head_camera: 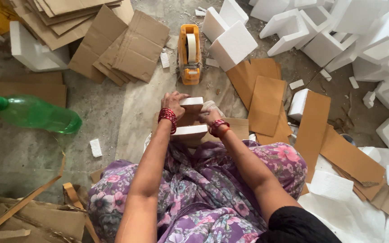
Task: The person assembles small cardboard boxes by inserting white foam inserts into the base and folding the flaps. The person uses a tape dispenser to seal the boxes and places the finished units aside.
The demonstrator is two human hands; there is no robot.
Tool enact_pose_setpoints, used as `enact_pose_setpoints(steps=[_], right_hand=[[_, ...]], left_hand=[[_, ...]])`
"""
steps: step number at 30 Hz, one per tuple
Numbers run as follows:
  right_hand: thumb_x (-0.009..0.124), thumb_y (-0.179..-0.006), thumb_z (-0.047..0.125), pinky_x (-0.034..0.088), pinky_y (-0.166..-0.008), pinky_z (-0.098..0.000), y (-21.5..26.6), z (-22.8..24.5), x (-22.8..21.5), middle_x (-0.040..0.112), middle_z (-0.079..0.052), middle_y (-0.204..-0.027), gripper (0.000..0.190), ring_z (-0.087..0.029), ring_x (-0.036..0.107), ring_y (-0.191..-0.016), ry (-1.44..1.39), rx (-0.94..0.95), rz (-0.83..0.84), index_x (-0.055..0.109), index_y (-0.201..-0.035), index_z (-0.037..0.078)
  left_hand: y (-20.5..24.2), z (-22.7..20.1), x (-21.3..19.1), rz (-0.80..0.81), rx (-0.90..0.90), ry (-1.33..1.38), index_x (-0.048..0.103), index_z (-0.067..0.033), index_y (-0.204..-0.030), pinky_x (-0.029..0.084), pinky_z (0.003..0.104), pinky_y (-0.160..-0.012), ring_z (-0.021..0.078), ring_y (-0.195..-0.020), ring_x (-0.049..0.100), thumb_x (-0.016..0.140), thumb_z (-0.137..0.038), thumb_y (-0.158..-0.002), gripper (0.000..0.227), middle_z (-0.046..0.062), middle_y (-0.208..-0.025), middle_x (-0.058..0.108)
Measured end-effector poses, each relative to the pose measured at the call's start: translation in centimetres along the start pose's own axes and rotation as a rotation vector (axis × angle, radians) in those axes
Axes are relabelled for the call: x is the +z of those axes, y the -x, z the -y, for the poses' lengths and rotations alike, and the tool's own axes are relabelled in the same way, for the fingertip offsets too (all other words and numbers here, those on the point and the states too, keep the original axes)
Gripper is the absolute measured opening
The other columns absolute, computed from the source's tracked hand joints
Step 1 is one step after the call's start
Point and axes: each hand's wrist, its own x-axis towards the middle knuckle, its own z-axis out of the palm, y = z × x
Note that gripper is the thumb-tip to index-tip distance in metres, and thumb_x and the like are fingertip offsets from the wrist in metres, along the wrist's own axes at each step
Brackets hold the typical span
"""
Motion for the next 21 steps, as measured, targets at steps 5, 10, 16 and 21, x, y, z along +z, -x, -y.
enact_pose_setpoints(steps=[5,10,16,21], right_hand=[[0.082,-0.075,0.009,0.059,-0.070,-0.0315,-1.9,-0.9,1.8,0.074,-0.006,-0.080,0.028,-0.014,0.074,-0.076,0.294,-0.345,-0.403,0.061,-0.092,0.007],[0.086,-0.075,0.014,0.058,-0.072,-0.0376,-1.9,-1.4,1.1,0.072,-0.010,-0.079,0.027,-0.023,0.073,-0.076,0.591,-0.639,-0.391,0.065,-0.090,0.006],[0.073,-0.086,0.012,0.060,-0.076,-0.0350,-5.9,5.4,-2.0,0.079,-0.012,-0.092,0.012,-0.021,0.075,-0.082,0.709,-0.497,-0.208,0.080,-0.094,0.009],[0.069,-0.095,0.032,0.063,-0.074,-0.0333,-7.4,12.4,-2.6,0.080,-0.005,-0.094,0.026,-0.014,0.076,-0.081,0.044,-0.072,0.024,0.077,-0.107,0.010]], left_hand=[[-0.3,0.2,0.0,0.004,0.030,0.010,0.074,-0.0334,-0.119,0.045,0.042,-0.107,0.0312,-0.113,0.055,0.062,0.000,-0.068,0.063,-0.002,-0.117,0.068],[-0.4,0.6,0.3,0.018,0.056,0.003,0.074,-0.0321,-0.120,0.044,0.042,-0.107,0.0319,-0.115,0.055,0.064,-0.001,-0.068,0.061,-0.002,-0.119,0.068],[0.4,0.7,-0.1,-0.043,0.090,0.019,0.074,-0.0299,-0.119,0.044,0.042,-0.106,0.0310,-0.112,0.056,0.062,0.001,-0.067,0.062,-0.002,-0.120,0.069],[0.9,0.6,-0.1,-0.030,0.106,0.008,0.075,-0.0303,-0.121,0.045,0.042,-0.106,0.0310,-0.111,0.056,0.060,0.002,-0.070,0.062,-0.002,-0.121,0.069]])
